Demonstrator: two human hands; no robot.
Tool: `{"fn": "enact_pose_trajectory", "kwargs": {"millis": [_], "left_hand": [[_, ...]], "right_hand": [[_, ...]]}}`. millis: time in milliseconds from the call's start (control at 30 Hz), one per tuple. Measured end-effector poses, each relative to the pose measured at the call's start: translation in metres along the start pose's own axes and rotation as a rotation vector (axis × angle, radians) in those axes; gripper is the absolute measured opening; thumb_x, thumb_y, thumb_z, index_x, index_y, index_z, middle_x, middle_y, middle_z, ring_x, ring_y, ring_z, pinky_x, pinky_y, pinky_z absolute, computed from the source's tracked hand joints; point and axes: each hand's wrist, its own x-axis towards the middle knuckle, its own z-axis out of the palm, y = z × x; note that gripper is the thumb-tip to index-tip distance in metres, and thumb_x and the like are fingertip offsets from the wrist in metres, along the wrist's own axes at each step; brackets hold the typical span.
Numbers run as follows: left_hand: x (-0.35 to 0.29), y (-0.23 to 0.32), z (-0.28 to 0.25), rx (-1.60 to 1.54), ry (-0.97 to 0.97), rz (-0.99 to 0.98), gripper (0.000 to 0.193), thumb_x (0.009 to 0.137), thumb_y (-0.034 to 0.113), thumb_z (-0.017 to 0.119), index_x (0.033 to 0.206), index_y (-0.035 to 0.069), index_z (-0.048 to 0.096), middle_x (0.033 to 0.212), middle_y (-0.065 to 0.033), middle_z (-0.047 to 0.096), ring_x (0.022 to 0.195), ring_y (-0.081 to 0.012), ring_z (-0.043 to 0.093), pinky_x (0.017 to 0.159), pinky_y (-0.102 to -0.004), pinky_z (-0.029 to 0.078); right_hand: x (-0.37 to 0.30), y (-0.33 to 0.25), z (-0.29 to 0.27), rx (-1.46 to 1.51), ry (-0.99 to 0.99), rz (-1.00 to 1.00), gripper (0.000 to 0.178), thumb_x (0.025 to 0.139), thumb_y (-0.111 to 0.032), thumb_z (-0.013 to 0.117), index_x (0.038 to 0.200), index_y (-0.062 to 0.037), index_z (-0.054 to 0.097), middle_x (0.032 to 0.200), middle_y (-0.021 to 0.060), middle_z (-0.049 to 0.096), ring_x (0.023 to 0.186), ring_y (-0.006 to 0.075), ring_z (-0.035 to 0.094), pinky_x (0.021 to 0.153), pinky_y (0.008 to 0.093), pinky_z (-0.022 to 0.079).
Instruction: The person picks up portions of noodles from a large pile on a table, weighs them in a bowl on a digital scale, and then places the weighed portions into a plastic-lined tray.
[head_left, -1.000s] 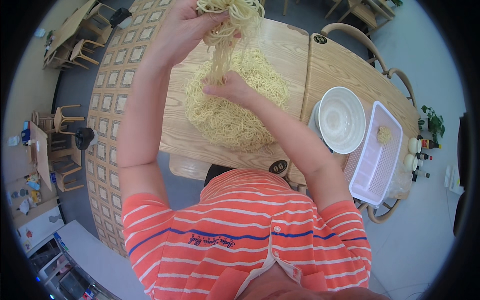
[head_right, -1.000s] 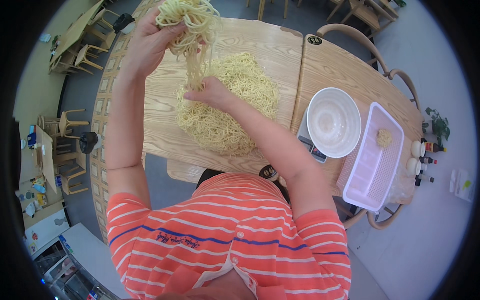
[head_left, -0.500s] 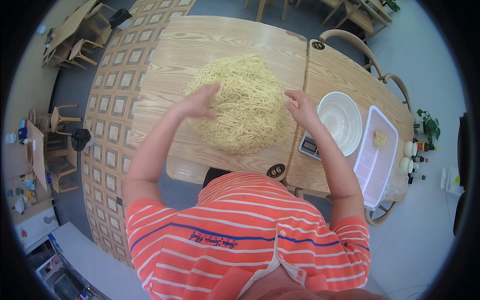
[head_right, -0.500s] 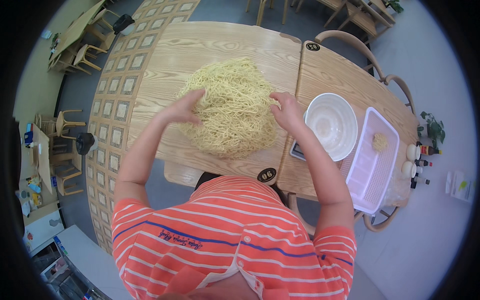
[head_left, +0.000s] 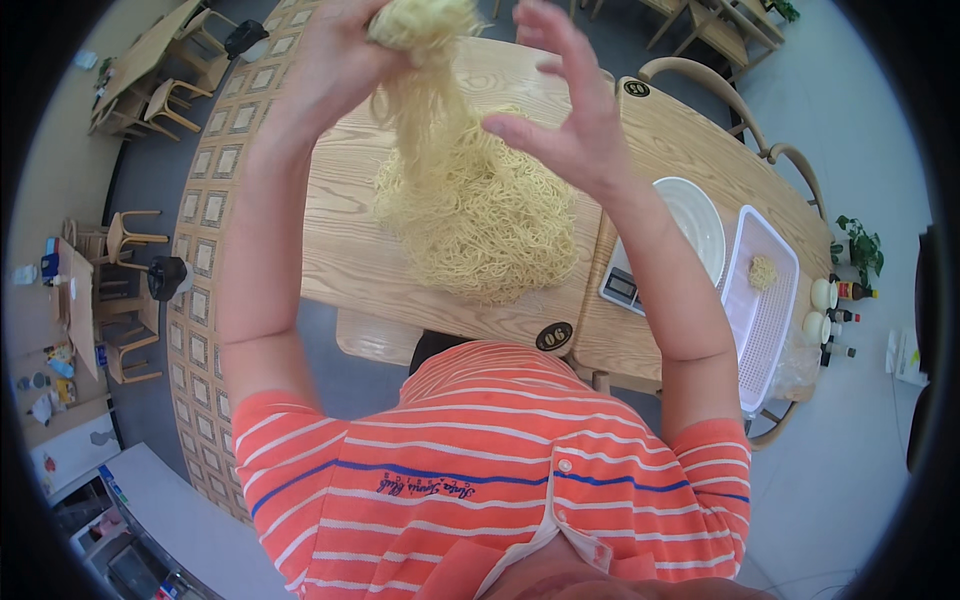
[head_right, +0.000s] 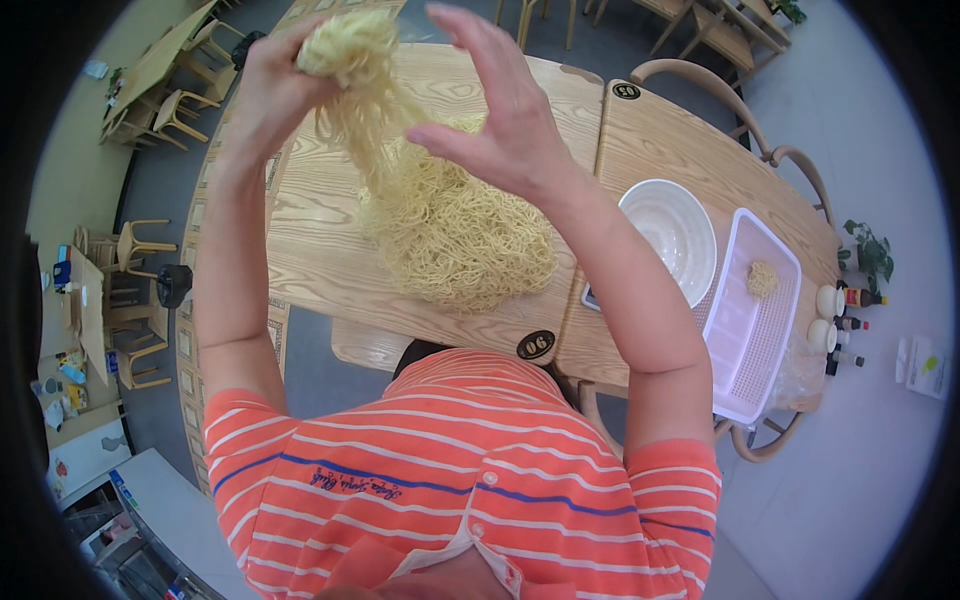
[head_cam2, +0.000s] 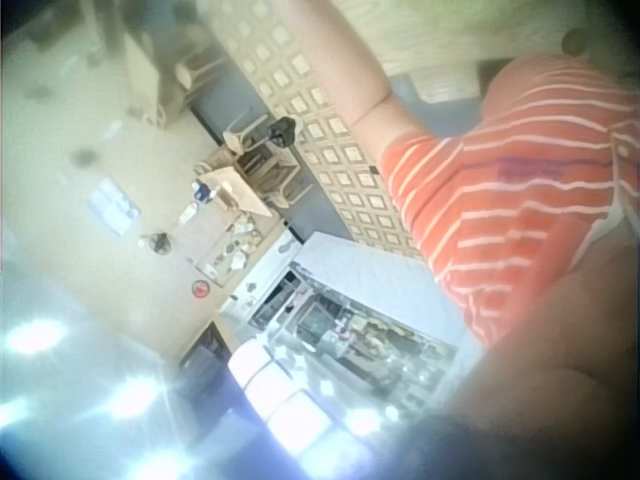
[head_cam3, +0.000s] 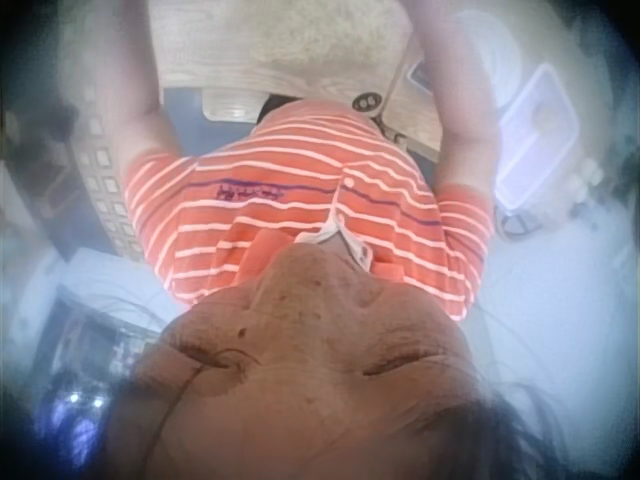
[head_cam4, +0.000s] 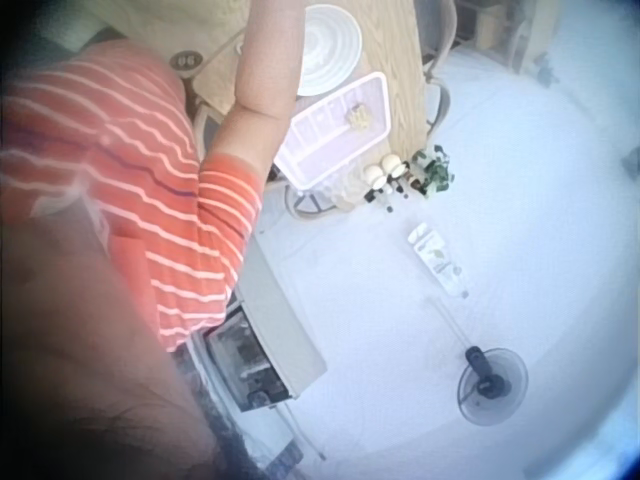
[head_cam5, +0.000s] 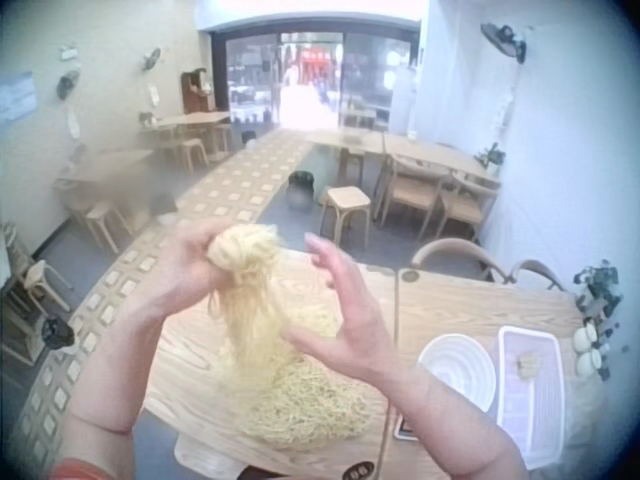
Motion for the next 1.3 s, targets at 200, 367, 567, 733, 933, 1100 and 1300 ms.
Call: {"fn": "enact_pose_trajectory", "kwargs": {"millis": [200, 367, 567, 733, 933, 1100, 1300], "left_hand": [[-0.001, 0.015, 0.065, 0.069, -0.239, 0.006, 0.052, 0.069, 0.001, 0.073, 0.117, 0.0, 0.055, 0.101, -0.0071, 0.063, 0.091, -0.0139, 0.059, 0.077, -0.03, 0.05], [-0.033, -0.075, 0.107, -0.577, -0.449, -0.292, 0.053, 0.069, 0.006, 0.076, 0.117, 0.001, 0.055, 0.11, -0.0107, 0.06, 0.101, -0.0192, 0.057, 0.082, -0.0319, 0.05], [-0.11, -0.118, 0.136, 0.424, -0.386, -0.05, 0.043, 0.075, 0.009, 0.07, 0.116, 0.003, 0.057, 0.106, -0.0112, 0.062, 0.092, -0.0224, 0.06, 0.078, -0.0317, 0.051], [-0.105, -0.14, 0.129, 0.154, -0.27, -0.408, 0.031, 0.084, 0.013, 0.06, 0.111, 0.0, 0.061, 0.087, -0.0122, 0.065, 0.077, -0.0215, 0.062, 0.07, -0.0356, 0.049], [-0.049, -0.05, 0.046, -0.456, -0.021, -0.384, 0.024, 0.088, 0.011, 0.056, 0.108, 0.0, 0.064, 0.072, 0.0001, 0.06, 0.061, -0.0042, 0.053, 0.056, -0.0208, 0.043], [-0.011, 0.0, 0.019, -0.462, -0.128, -0.106, 0.019, 0.09, 0.013, 0.055, 0.102, 0.0, 0.063, 0.074, 0.0002, 0.059, 0.064, -0.0055, 0.053, 0.057, -0.021, 0.043], [-0.013, -0.037, 0.079, -0.225, -0.307, -0.231, 0.016, 0.089, 0.011, 0.054, 0.099, 0.001, 0.061, 0.072, 0.0016, 0.056, 0.064, -0.0059, 0.053, 0.057, -0.0225, 0.042]], "right_hand": [[0.006, 0.02, 0.001, -0.172, -0.238, -0.01, 0.067, 0.069, -0.024, 0.078, 0.129, -0.0143, 0.049, 0.122, 0.0156, 0.053, 0.109, 0.0309, 0.053, 0.091, 0.0386, 0.045], [-0.071, 0.072, -0.007, -0.295, -0.427, 0.66, 0.023, 0.074, -0.022, 0.068, 0.089, -0.0048, 0.064, 0.072, 0.0145, 0.061, 0.075, 0.0325, 0.062, 0.069, 0.041, 0.047], [-0.137, 0.102, -0.02, -0.425, -0.246, 0.688, 0.03, 0.074, -0.028, 0.069, 0.075, 0.0001, 0.059, 0.073, 0.0152, 0.06, 0.069, 0.0344, 0.056, 0.061, 0.0394, 0.044], [-0.131, 0.103, -0.032, -0.162, -0.188, 0.762, 0.025, 0.079, -0.026, 0.07, 0.081, -0.0011, 0.063, 0.072, 0.0073, 0.06, 0.066, 0.0168, 0.055, 0.059, 0.0322, 0.044], [-0.068, 0.055, -0.028, 0.527, 0.109, 0.882, 0.02, 0.087, -0.017, 0.064, 0.101, -0.0015, 0.064, 0.084, -0.0014, 0.064, 0.073, 0.0052, 0.056, 0.064, 0.023, 0.045], [-0.041, 0.05, -0.018, 0.667, 0.111, 0.86, 0.02, 0.088, -0.015, 0.064, 0.103, -0.0018, 0.064, 0.087, -0.0002, 0.065, 0.074, 0.0056, 0.058, 0.066, 0.0222, 0.046], [-0.026, 0.037, -0.05, 0.684, 0.22, 0.768, 0.019, 0.088, -0.014, 0.064, 0.102, -0.002, 0.064, 0.089, 0.0023, 0.067, 0.076, 0.0078, 0.062, 0.067, 0.0229, 0.051]]}}
